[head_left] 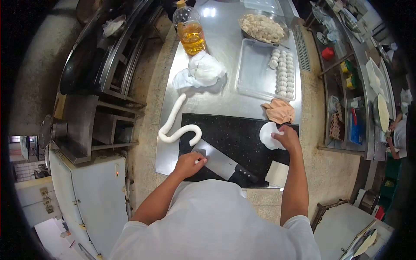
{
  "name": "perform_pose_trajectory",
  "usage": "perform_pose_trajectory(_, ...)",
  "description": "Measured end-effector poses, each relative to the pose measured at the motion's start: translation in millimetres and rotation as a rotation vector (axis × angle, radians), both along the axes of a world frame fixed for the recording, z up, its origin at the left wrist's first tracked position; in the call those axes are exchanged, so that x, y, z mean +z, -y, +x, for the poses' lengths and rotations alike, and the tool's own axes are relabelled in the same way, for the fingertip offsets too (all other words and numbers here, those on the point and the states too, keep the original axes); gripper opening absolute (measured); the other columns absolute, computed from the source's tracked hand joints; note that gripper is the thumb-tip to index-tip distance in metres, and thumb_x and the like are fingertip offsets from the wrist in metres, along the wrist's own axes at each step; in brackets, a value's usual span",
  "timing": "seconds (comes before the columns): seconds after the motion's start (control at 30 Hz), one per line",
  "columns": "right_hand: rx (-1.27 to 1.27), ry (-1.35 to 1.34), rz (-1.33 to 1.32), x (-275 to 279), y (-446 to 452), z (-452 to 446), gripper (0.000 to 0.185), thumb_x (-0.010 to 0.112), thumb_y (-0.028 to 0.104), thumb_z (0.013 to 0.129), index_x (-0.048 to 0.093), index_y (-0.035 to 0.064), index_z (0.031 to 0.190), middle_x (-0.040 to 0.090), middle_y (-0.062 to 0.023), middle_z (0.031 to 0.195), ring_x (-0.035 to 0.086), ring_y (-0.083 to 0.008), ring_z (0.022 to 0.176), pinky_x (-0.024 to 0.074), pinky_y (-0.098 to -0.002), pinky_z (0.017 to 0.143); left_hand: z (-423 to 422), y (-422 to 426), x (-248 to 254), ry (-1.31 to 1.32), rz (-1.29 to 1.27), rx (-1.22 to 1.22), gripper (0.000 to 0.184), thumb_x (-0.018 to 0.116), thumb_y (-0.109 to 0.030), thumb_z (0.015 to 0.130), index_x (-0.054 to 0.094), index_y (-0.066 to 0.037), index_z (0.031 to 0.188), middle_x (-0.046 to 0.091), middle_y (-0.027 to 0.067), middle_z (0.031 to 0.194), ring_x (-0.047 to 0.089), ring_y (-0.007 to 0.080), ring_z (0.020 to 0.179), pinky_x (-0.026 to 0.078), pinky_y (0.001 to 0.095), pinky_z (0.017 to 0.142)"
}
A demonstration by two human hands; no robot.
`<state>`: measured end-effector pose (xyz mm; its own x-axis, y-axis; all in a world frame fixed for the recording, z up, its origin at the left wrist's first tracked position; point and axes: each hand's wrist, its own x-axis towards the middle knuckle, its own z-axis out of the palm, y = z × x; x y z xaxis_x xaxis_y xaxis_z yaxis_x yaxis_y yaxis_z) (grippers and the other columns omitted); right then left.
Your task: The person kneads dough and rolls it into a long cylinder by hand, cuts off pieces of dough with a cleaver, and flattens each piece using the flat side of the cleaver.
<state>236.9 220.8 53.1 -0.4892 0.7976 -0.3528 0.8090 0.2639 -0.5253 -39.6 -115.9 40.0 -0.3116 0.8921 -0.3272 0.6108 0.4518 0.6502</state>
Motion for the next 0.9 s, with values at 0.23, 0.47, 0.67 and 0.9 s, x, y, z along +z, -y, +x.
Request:
perform_pose_trajectory(0.23, 0.117, 0.071, -0.024, 48, 40, -35, 0.031, 0.08, 0.011, 0.073, 0.063, 0.0021, 0.097, 0.07, -0.0221, 0.094, 0.069, -0.0389, 0.093, 0.0523, -0.0447, 0.077, 0, 1, -8, -0.01, 0.071, 0.053, 0.03, 0.067, -0.037, 0.092, 0.073, -0.008, 0.089, 0.071, 0.0127, 0.085, 0.07, 0.0318, 0.078, 0.054, 0.0435, 0.07)
perform_pose_trajectory(0.47, 0.773, -0.419, -0.771, 102, 70, -98, 0.042, 0.079, -0.001, 0.073, 0.065, 0.0063, 0.112, 0.069, -0.0031, 0.102, 0.064, -0.0141, 0.098, 0.0503, -0.0313, 0.087, 1, 0, -8, -0.04, 0.056, 0.046, 0.03, 0.068, -0.037, 0.092, 0.073, -0.007, 0.087, 0.071, 0.0131, 0.085, 0.07, 0.0321, 0.077, 0.054, 0.0439, 0.069)
perform_pose_trajectory(0.67, -0.076, -1.473, -0.562, 162, -64, -158, 0.084, 0.074, 0.035, 0.091, 0.028, 0.0055, 0.156, 0.039, -0.0167, 0.15, 0.047, -0.0335, 0.131, 0.0455, -0.0499, 0.101, 2, 5, -13, -0.05, 0.09, 0.041, 0.03, 0.067, -0.037, 0.091, 0.072, -0.008, 0.086, 0.071, 0.0124, 0.085, 0.07, 0.0324, 0.079, 0.054, 0.0449, 0.069)
perform_pose_trajectory(0.9, -0.006, -0.897, -0.443, 98, 33, -99, 0.063, 0.076, 0.024, 0.09, 0.051, 0.007, 0.145, 0.062, -0.0073, 0.131, 0.061, -0.0196, 0.115, 0.0495, -0.0322, 0.097, 4, 6, -14, -0.053, 0.171, 0.08, 0.034, 0.068, -0.038, 0.092, 0.069, -0.006, 0.082, 0.067, 0.0135, 0.079, 0.067, 0.0325, 0.072, 0.052, 0.0437, 0.066)
